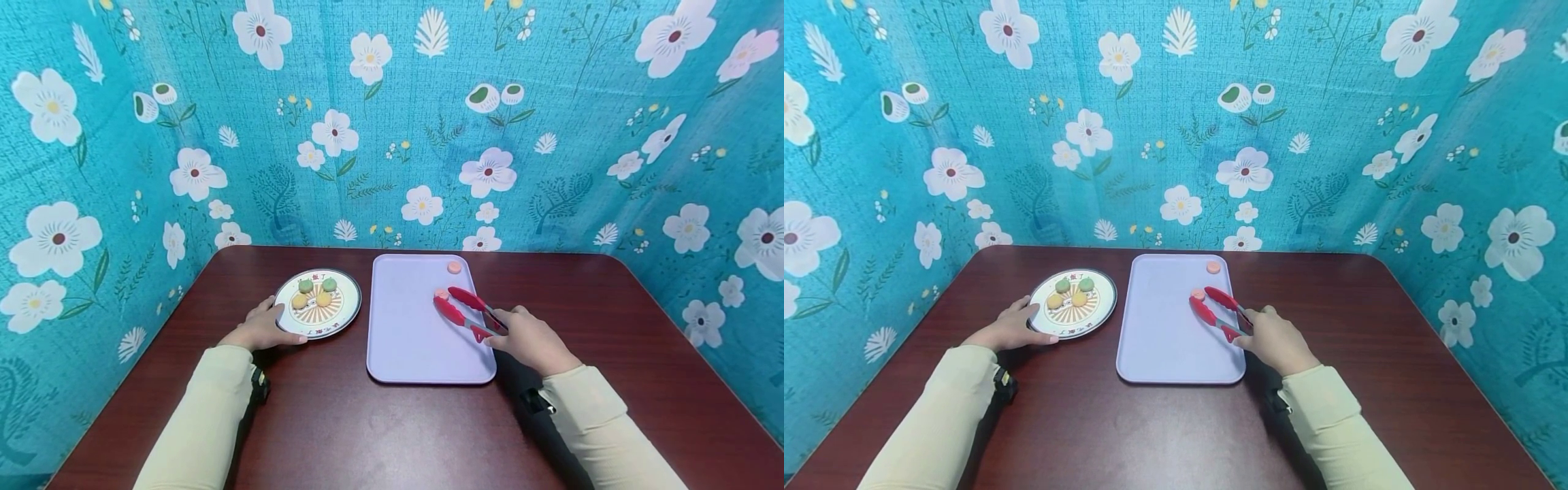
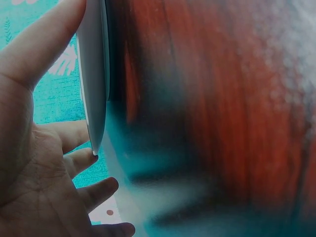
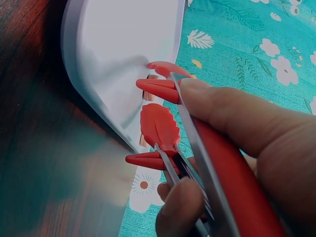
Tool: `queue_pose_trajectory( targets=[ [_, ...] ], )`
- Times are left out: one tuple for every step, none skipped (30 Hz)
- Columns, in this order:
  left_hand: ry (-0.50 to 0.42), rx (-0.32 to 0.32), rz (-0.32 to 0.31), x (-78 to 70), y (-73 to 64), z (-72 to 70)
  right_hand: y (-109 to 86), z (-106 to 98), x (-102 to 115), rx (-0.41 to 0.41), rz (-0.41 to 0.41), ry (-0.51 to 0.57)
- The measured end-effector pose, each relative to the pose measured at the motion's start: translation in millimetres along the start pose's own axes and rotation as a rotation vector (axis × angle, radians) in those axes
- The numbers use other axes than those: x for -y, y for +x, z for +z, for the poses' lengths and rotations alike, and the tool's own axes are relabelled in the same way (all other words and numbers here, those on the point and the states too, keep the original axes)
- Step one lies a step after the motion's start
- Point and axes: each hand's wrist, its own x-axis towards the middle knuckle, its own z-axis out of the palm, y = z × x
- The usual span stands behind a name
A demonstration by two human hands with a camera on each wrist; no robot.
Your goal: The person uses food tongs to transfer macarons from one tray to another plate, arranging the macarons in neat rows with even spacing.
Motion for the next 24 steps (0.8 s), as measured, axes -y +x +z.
queue_pose_trajectory(
  targets=[
    [-0.001,0.000,-0.001,0.0,0.2,0.0,0.3,0,0,0.000,-0.002,-0.001],
    [-0.003,0.000,-0.003,-0.1,0.4,-0.1,0.6,0,0,-0.001,-0.005,-0.003],
    [-0.006,0.002,-0.006,-0.4,0.2,-0.3,0.9,-1,-1,-0.001,-0.008,-0.006],
    [-0.008,0.003,-0.007,-0.7,0.0,-0.5,1.2,-1,-1,-0.002,-0.012,-0.009],
    [-0.010,0.003,-0.008,-1.0,-0.2,-0.8,1.7,-2,-1,-0.004,-0.016,-0.013],
    [-0.010,0.004,-0.007,-1.2,-0.6,-1.2,2.1,-2,0,-0.005,-0.019,-0.017],
    [-0.012,0.005,-0.006,-1.4,-0.8,-1.4,2.6,-3,0,-0.007,-0.022,-0.022],
    [-0.013,0.006,-0.005,-1.5,-1.0,-1.4,3.2,-3,0,-0.008,-0.024,-0.026],
    [-0.013,0.006,-0.004,-1.6,-1.2,-1.5,3.8,-4,1,-0.008,-0.026,-0.030],
    [-0.012,0.005,-0.001,-1.4,-1.1,-1.7,4.3,-4,1,-0.009,-0.027,-0.034],
    [-0.012,0.004,-0.001,-1.2,-0.9,-1.5,4.8,-5,1,-0.008,-0.029,-0.037],
    [-0.013,0.004,-0.001,-1.0,-0.7,-1.4,5.3,-5,2,-0.006,-0.030,-0.039],
    [-0.015,0.004,-0.002,-0.8,-0.4,-1.0,5.7,-6,3,-0.003,-0.031,-0.041],
    [-0.014,0.003,-0.003,-0.5,-0.1,-1.1,6.0,-7,3,0.000,-0.032,-0.044],
    [-0.015,0.004,-0.004,-0.3,0.1,-1.1,6.3,-8,4,0.003,-0.033,-0.046],
    [-0.016,0.004,-0.006,-0.3,0.3,-1.0,6.5,-8,5,0.005,-0.032,-0.047],
    [-0.016,0.004,-0.006,-0.2,0.5,-0.8,6.7,-9,5,0.008,-0.032,-0.047],
    [-0.015,0.004,-0.005,-0.4,0.4,-0.9,6.9,-9,6,0.010,-0.032,-0.049],
    [-0.015,0.003,-0.005,-0.4,0.4,-1.0,7.1,-10,6,0.011,-0.033,-0.052],
    [-0.016,0.003,-0.005,-0.5,0.2,-1.0,7.1,-10,7,0.014,-0.034,-0.053],
    [-0.016,0.003,-0.006,-0.6,0.0,-1.0,7.3,-11,8,0.015,-0.035,-0.055],
    [-0.015,0.003,-0.004,-0.8,-0.3,-1.3,7.5,-11,8,0.017,-0.035,-0.056],
    [-0.014,0.002,-0.004,-0.9,-0.6,-1.3,7.7,-11,8,0.019,-0.037,-0.058],
    [-0.014,0.002,-0.004,-1.1,-1.0,-1.5,7.8,-12,9,0.021,-0.038,-0.059]
  ],
)
